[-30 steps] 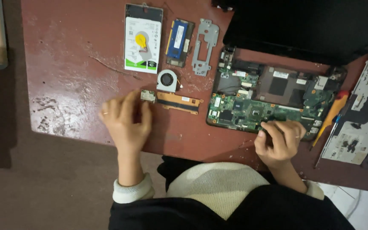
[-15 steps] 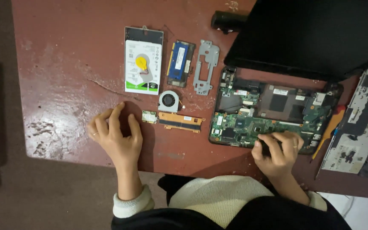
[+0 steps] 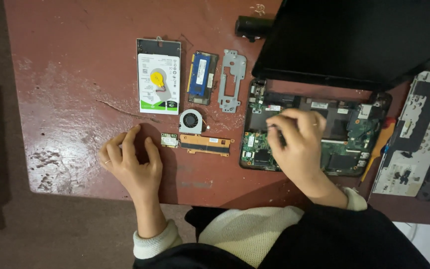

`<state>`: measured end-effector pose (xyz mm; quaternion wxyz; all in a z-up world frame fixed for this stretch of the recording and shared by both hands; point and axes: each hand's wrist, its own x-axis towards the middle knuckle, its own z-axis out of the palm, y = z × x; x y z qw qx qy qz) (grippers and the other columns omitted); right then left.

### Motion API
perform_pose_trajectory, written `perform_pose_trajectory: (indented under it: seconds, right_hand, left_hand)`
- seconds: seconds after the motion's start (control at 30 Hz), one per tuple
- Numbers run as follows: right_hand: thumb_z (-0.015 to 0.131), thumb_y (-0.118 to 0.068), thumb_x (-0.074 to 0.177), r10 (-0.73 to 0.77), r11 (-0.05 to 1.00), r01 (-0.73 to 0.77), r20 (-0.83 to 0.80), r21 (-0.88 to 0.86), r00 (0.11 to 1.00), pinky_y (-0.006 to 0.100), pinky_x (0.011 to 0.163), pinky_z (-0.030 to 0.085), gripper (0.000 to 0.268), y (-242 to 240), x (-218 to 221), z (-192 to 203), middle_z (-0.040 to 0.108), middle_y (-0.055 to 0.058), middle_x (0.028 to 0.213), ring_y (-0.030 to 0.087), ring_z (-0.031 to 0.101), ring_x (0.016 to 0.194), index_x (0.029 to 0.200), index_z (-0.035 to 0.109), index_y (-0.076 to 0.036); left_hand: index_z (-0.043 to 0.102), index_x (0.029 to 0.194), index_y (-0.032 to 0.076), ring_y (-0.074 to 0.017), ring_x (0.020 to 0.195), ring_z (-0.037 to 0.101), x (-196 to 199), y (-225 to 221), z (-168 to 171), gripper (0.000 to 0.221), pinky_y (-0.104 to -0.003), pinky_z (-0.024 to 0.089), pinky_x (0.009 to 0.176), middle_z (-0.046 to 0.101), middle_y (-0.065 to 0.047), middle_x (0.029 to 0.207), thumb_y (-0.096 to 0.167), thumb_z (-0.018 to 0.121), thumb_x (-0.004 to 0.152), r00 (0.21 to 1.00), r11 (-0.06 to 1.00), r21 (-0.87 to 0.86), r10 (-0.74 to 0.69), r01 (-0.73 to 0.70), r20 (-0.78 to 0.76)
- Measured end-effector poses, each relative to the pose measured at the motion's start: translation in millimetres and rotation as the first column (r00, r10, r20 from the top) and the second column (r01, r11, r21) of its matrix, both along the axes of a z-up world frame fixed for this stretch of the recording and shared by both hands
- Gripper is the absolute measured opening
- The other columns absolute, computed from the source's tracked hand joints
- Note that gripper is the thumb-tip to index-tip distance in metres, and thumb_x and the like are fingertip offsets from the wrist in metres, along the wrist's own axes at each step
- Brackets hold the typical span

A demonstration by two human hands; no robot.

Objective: Disassembling a laptop to work on the motherboard and cooling fan using a screwdriver.

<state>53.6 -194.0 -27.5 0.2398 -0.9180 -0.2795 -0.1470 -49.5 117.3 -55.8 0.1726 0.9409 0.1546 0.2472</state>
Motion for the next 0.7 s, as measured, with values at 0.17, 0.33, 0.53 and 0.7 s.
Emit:
perform_pose_trajectory:
  seconds: [0.17,0.33,0.53,0.7]
  right_hand:
    - [0.065,0.015,0.096,-0.036,0.954,0.089,-0.185,0.288,0.982,0.044,0.084,0.046,0.018,-21.2,1.6,7.4,0.057,0.016,0.099,0.033,0.059,0.089,0.107,0.072,0.003]
    - [0.07,0.015,0.095,0.003,0.933,0.098,-0.281,0.346,0.96,0.043,0.074,0.053,0.018,-51.4,-14.6,20.9,0.066,0.017,0.094,0.035,0.067,0.083,0.106,0.077,0.003]
    - [0.078,-0.001,0.083,-0.076,0.98,0.119,-0.246,0.162,0.966,0.037,0.083,0.057,0.023,-89.0,-63.9,-25.0,0.076,0.001,0.1,0.024,0.074,0.091,0.1,0.082,-0.015]
    - [0.077,0.001,0.085,0.052,0.99,-0.052,0.0,0.135,0.999,0.043,0.086,0.057,0.019,-65.5,-59.5,-0.2,0.074,0.01,0.115,0.028,0.07,0.094,0.098,0.08,-0.012]
  left_hand:
    - [0.076,0.114,0.008,-0.0339,0.105,0.052,0.5,1.7,-6.5,0.028,-0.048,0.039,0.098,0.057,-0.009,0.103,0.013,0.079,0.086,0.999,1.0,0.004,0.004,-0.004,0.042]
    - [0.077,0.113,0.008,-0.0346,0.104,0.052,1.6,0.8,-5.2,0.029,-0.048,0.04,0.096,0.057,-0.01,0.102,0.011,0.08,0.084,0.998,1.0,-0.001,0.001,-0.001,0.059]
    - [0.077,0.113,0.007,-0.0351,0.103,0.053,-0.3,4.7,-11.5,0.029,-0.048,0.041,0.094,0.058,-0.011,0.102,0.01,0.081,0.084,0.996,1.0,0.014,-0.026,0.025,0.087]
    - [0.074,0.118,0.005,-0.0352,0.097,0.055,-3.3,1.8,-21.7,0.037,-0.048,0.045,0.088,0.058,-0.013,0.106,0.007,0.079,0.081,0.991,0.991,0.113,-0.081,0.069,0.11]
